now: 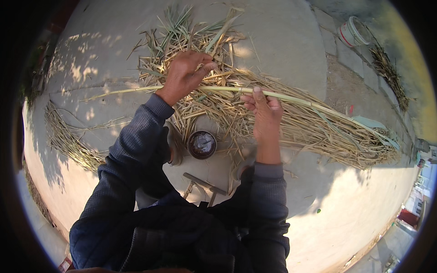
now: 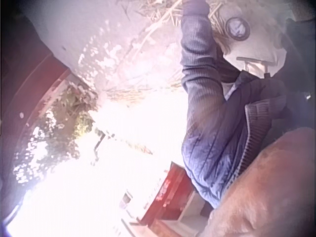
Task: The person sits on the ground and repeatedly strips leaves from long plant stalks by hand. The stripped leaves are placed in a pile, and the cleaned stalks are set aside in a separate pile.
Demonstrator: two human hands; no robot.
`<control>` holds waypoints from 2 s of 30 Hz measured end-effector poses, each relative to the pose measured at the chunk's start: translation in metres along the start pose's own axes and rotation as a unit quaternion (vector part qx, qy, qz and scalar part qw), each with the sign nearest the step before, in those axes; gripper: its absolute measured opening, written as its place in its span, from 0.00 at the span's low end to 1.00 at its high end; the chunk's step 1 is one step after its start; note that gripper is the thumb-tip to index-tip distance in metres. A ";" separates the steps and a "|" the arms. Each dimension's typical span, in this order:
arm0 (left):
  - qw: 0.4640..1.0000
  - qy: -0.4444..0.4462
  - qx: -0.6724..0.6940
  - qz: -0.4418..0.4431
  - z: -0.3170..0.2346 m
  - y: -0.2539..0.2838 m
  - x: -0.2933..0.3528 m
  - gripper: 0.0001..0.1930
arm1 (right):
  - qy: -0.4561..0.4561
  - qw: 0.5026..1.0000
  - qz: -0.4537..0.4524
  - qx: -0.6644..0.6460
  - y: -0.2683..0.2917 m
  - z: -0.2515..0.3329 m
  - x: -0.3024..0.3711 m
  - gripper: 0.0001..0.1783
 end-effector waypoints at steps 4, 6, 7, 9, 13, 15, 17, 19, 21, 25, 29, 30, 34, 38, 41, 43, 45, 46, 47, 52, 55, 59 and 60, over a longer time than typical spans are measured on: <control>0.987 -0.159 0.009 0.031 -0.051 -0.012 0.011 0.11 | 0.013 0.998 0.052 0.020 -0.022 -0.013 0.003 0.16; 0.993 -0.112 0.028 0.040 -0.044 -0.010 0.006 0.10 | 0.032 0.999 0.015 -0.013 -0.019 -0.009 0.003 0.16; 0.995 -0.085 0.030 0.050 -0.034 -0.007 0.001 0.09 | 0.050 0.998 0.013 -0.043 -0.017 -0.006 0.003 0.16; 0.995 -0.054 0.021 0.079 -0.008 0.001 -0.006 0.09 | 0.105 0.994 -0.004 -0.041 -0.002 0.008 -0.003 0.15; 0.989 0.035 0.032 0.138 0.032 0.018 -0.013 0.10 | 0.164 0.985 -0.014 -0.048 0.023 0.027 -0.010 0.13; 0.969 0.125 0.063 0.206 0.038 0.014 -0.011 0.10 | 0.168 0.986 0.012 -0.010 0.024 0.026 -0.009 0.12; 0.971 0.060 0.086 0.214 0.021 0.006 -0.009 0.12 | 0.165 0.986 0.021 0.012 0.022 0.024 -0.007 0.12; 0.967 0.015 0.146 0.209 0.003 -0.009 -0.004 0.13 | 0.160 0.986 0.043 0.005 0.015 0.019 -0.004 0.11; 0.976 0.003 0.142 0.164 -0.004 -0.018 -0.001 0.13 | 0.164 0.986 0.029 0.018 0.012 0.021 -0.001 0.11; 0.961 0.027 0.231 0.149 -0.001 -0.028 0.004 0.11 | 0.139 0.990 0.004 0.031 0.009 0.024 0.002 0.09; 0.939 0.101 0.273 0.182 -0.006 -0.027 0.007 0.08 | 0.138 0.990 0.003 0.030 0.009 0.024 0.005 0.07; 0.928 0.137 0.282 0.200 -0.008 -0.026 0.007 0.08 | 0.131 0.991 -0.001 0.030 0.011 0.021 0.005 0.07; 0.868 0.220 0.436 0.091 0.006 0.007 -0.017 0.08 | 0.083 0.996 -0.043 0.006 0.027 0.014 0.003 0.06; 0.917 0.222 0.328 0.046 0.032 0.007 -0.022 0.10 | 0.051 0.998 -0.036 -0.001 0.039 0.011 -0.004 0.07; 0.994 0.001 -0.111 -0.003 0.021 -0.007 -0.010 0.15 | 0.025 0.999 -0.028 -0.033 0.037 0.008 -0.003 0.08; 0.993 -0.070 -0.068 -0.072 0.008 -0.011 -0.003 0.17 | 0.013 0.997 -0.019 -0.073 0.034 0.004 -0.002 0.08; 0.989 -0.133 0.070 0.007 -0.013 -0.020 0.003 0.18 | 0.025 0.996 -0.034 -0.083 0.034 0.001 -0.003 0.09; 0.988 -0.124 0.047 0.073 -0.020 -0.025 0.006 0.17 | 0.037 0.994 0.003 -0.104 0.032 -0.001 -0.003 0.10; 0.982 -0.107 0.025 0.153 -0.025 -0.031 0.008 0.17 | 0.001 0.994 -0.045 -0.097 0.039 -0.005 -0.004 0.10; 0.987 -0.131 -0.011 0.098 -0.013 -0.008 0.011 0.15 | -0.014 0.991 -0.095 -0.095 0.073 0.003 -0.023 0.11; 0.991 -0.093 0.017 0.095 0.002 0.001 0.014 0.16 | -0.031 0.992 -0.103 -0.064 0.072 -0.003 -0.025 0.12; 0.986 -0.039 0.091 0.137 -0.011 -0.013 0.016 0.17 | -0.047 0.997 -0.014 -0.065 0.032 -0.023 -0.011 0.13; 0.986 -0.043 0.092 0.132 -0.017 -0.018 0.016 0.17 | -0.071 0.993 0.035 -0.092 0.019 -0.028 -0.007 0.13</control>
Point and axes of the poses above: each hand's wrist, its own x-axis away from the middle knuckle, its own y-axis out of the back of the hand, z = x × y, the point moved 4 cm from there along -x, towards the middle knuckle, and after that the axes turned 12 degrees about y, right-handed, at the moved point
